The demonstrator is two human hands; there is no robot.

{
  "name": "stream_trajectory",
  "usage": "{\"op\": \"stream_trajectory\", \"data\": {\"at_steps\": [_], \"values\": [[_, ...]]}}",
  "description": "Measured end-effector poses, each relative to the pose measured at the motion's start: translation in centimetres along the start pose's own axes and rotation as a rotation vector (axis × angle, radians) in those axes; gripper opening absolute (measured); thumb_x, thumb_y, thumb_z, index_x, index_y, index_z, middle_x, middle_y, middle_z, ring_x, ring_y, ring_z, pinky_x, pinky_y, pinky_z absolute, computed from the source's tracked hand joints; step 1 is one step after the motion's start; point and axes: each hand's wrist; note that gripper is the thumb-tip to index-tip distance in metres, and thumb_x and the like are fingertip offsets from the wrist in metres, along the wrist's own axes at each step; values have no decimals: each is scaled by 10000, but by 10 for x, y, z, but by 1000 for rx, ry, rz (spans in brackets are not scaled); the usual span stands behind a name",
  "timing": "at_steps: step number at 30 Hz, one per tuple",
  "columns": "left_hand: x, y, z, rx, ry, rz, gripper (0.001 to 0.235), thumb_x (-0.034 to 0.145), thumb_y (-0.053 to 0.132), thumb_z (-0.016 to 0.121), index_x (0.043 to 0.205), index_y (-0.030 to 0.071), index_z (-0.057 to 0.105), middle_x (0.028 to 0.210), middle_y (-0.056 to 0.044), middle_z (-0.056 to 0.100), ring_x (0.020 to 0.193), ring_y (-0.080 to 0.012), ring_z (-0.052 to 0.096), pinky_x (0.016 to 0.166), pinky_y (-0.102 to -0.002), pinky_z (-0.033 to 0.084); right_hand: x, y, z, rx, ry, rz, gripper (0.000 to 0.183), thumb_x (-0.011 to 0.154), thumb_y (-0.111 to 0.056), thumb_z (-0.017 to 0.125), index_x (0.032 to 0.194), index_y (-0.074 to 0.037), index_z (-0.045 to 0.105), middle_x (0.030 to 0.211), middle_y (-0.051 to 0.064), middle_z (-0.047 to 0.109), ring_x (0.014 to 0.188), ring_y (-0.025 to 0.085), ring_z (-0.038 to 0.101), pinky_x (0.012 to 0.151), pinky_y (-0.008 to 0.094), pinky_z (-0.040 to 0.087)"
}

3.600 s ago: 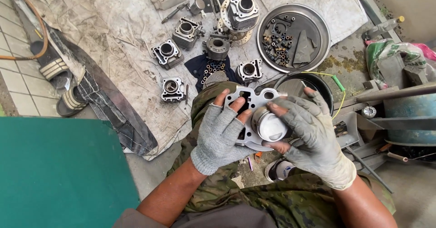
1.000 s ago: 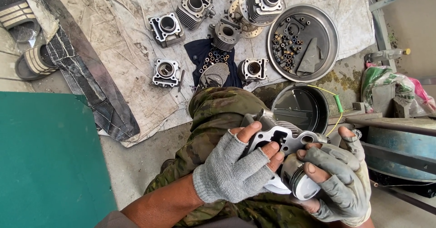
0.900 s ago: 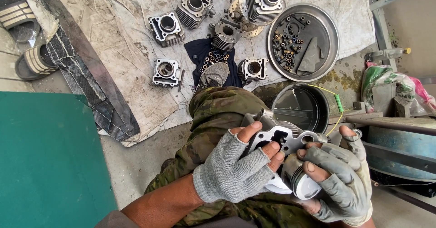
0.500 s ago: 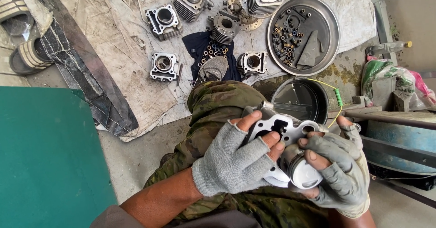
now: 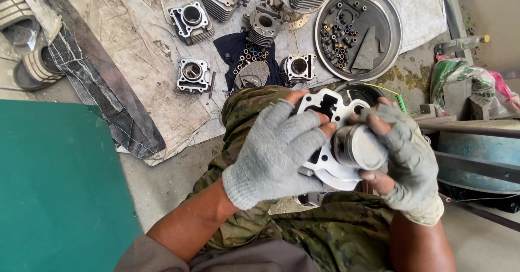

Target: Inspecting and assembling motorcycle engine components, specifically fitting a piston into a cylinder block.

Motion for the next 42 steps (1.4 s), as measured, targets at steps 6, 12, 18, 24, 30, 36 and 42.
{"op": "stream_trajectory", "data": {"at_steps": [6,12,18,24,30,36,42], "values": [[11,0,-4,-34,-21,5,664,793,474,878,1152,-32,643,1129,-162,655,1150,-559,612,978,-652,532,-1,5,-2,73,12,50,684,941,-382,599,1471,30,472,1498,197,533,1484,376,474,1347,563,330],[3,0,1,-21,-36,17,701,818,500,865,1214,-30,633,1156,-172,651,1193,-583,588,968,-668,533,-1,-1,1,103,40,76,655,886,-313,686,1418,31,517,1432,225,590,1405,380,548,1259,495,397],[2,2,3,16,-38,31,673,848,512,823,1212,-20,629,1156,-161,656,1215,-590,583,895,-647,541,-7,4,3,108,48,105,708,853,-384,712,1421,-3,526,1428,172,593,1419,355,537,1279,493,382],[1,3,2,18,-49,38,660,873,511,798,1224,-18,617,1158,-174,642,1215,-601,576,963,-682,533,1,-4,-2,32,-2,80,765,884,-451,625,1457,37,490,1434,185,572,1432,374,501,1319,562,331],[3,2,-1,14,-45,31,674,879,546,760,1216,-25,634,1149,-164,641,1223,-594,572,967,-671,535,18,-9,-2,63,-62,16,753,951,-510,508,1498,2,432,1517,219,511,1487,407,461,1329,603,283],[-1,-2,-3,-1,-53,20,665,895,534,746,1246,-19,632,1176,-159,633,1245,-596,565,924,-654,535,20,-10,-3,99,-26,73,678,858,-479,629,1357,-27,552,1477,209,551,1532,444,439,1328,597,310],[0,-1,-5,-7,-65,19,685,891,563,699,1225,-31,632,1160,-172,642,1233,-609,558,971,-692,520,20,-8,5,193,-8,98,814,797,-535,674,1410,-34,482,1415,143,601,1529,353,448,1365,553,246]]}}
Point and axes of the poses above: each hand's wrist, its own x-axis towards the middle knuckle, its own z-axis out of the palm, y = z × x
